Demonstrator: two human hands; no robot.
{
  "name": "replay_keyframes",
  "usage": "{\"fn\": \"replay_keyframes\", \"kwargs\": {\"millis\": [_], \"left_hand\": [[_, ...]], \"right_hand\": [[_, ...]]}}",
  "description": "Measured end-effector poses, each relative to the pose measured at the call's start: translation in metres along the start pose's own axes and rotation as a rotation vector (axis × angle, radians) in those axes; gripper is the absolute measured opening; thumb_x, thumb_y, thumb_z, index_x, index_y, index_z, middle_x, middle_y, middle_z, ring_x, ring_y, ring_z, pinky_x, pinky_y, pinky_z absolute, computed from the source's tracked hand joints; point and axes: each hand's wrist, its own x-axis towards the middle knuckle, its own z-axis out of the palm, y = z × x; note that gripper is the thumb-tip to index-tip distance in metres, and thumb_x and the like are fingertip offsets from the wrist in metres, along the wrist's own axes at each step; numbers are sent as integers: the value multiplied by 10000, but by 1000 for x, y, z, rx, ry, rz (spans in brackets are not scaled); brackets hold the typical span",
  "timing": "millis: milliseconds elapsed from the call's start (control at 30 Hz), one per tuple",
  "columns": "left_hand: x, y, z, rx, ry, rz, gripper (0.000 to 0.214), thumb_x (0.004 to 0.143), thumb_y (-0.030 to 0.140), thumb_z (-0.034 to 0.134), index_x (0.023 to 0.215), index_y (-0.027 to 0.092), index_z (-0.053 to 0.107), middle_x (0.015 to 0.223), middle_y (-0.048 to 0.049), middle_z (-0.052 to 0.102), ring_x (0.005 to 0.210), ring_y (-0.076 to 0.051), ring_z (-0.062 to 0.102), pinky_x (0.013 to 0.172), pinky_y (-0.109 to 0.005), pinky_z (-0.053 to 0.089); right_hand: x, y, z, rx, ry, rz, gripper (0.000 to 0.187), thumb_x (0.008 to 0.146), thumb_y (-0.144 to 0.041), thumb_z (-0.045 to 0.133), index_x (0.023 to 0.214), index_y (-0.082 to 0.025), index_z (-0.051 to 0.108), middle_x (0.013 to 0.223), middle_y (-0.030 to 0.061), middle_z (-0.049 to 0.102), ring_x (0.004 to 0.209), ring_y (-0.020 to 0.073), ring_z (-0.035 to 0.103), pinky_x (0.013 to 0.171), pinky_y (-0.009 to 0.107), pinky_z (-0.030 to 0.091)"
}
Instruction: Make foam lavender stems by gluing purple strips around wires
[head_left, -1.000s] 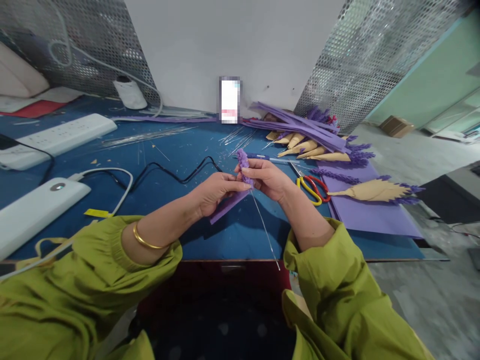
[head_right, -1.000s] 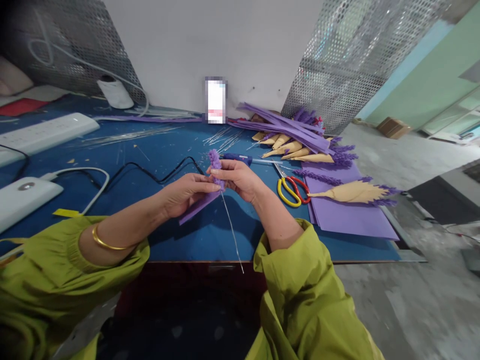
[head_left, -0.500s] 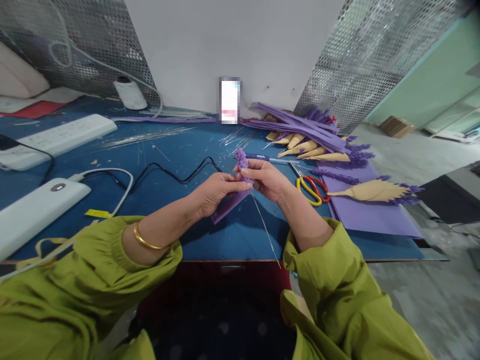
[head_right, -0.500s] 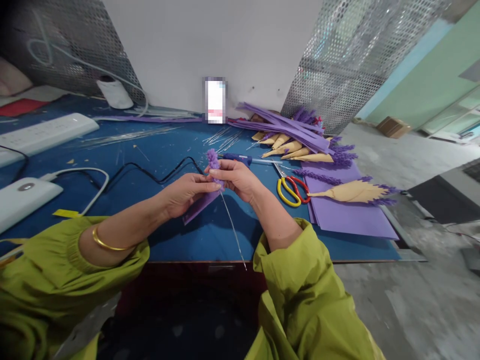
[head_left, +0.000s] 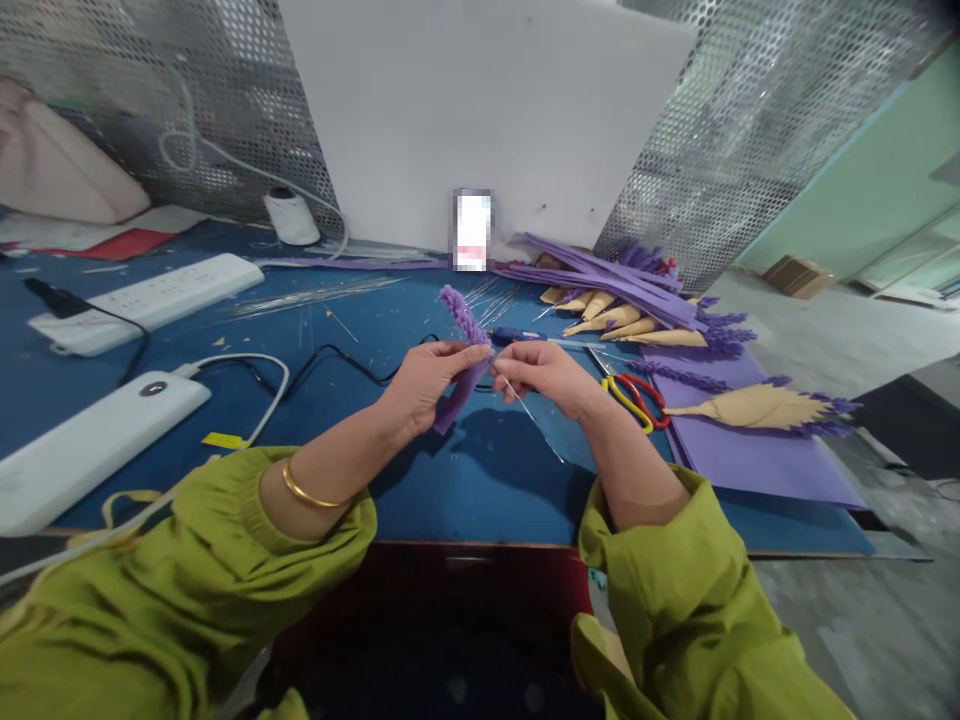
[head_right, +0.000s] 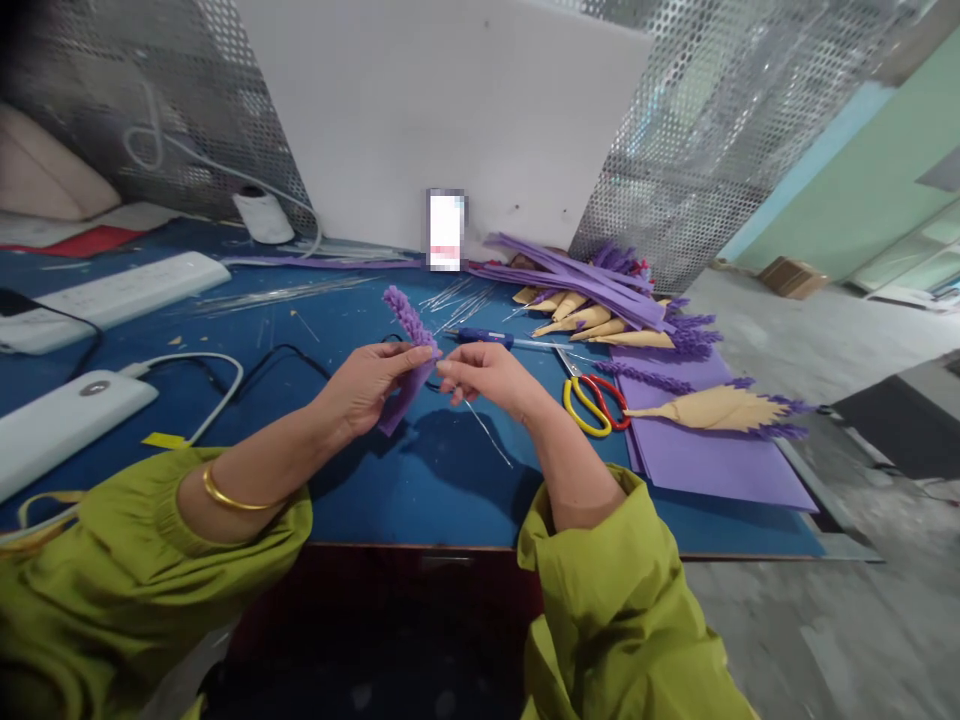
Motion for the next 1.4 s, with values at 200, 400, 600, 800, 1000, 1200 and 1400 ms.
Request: {"fn": "replay_keyframes", "kwargs": {"millis": [200, 400, 600, 800, 1000, 1200, 1400], "left_hand": [[9, 0, -8, -99, -145, -56, 375, 592, 498, 820, 743, 171, 717, 710, -22, 688, 626, -116, 577, 584, -228, 429], [11, 1, -10, -119, -198, -71, 308, 568, 333, 866, 785, 161, 733, 744, -13, 700, 640, -94, 587, 630, -205, 452], [11, 1, -11, -111, -167, -73, 297, 552, 297, 870, 780, 161, 737, 746, -21, 706, 629, -101, 601, 609, -210, 461], [12, 0, -12, -107, -224, -57, 311, 585, 332, 860, 830, 171, 757, 760, -17, 719, 640, -97, 614, 613, -196, 468], [14, -3, -11, -172, -211, -109, 269, 562, 266, 872, 768, 161, 736, 731, -18, 717, 642, -104, 630, 649, -206, 494], [14, -1, -12, -200, -254, -124, 253, 611, 283, 843, 805, 148, 751, 730, -29, 719, 653, -112, 635, 636, -196, 493], [16, -4, -11, -184, -227, -103, 262, 598, 267, 850, 801, 138, 746, 702, -24, 708, 624, -111, 621, 620, -208, 482]], "right_hand": [[-2, -1, 1, 30, 4, -42, 245, 709, -383, 739, 719, -151, 658, 599, 2, 659, 433, 78, 536, 446, 205, 378], [-2, -2, 1, 58, -6, -25, 224, 692, -362, 743, 717, -151, 671, 581, 3, 665, 430, 78, 537, 452, 201, 387], [-1, -1, 0, 69, -12, -36, 214, 688, -347, 749, 713, -146, 681, 583, 7, 671, 418, 72, 527, 439, 194, 387], [-1, 0, 0, 115, -26, -12, 222, 675, -346, 760, 722, -139, 693, 576, 12, 670, 408, 72, 522, 414, 186, 393], [0, 3, 1, 169, -72, 2, 213, 681, -335, 767, 724, -138, 698, 572, 13, 672, 402, 64, 524, 410, 170, 398], [0, 3, 0, 194, -78, 13, 198, 683, -314, 762, 728, -131, 701, 573, 9, 670, 396, 59, 528, 402, 158, 403], [0, 3, 0, 197, -81, 33, 212, 663, -321, 773, 718, -130, 698, 568, 10, 670, 392, 63, 524, 394, 163, 406]]}}
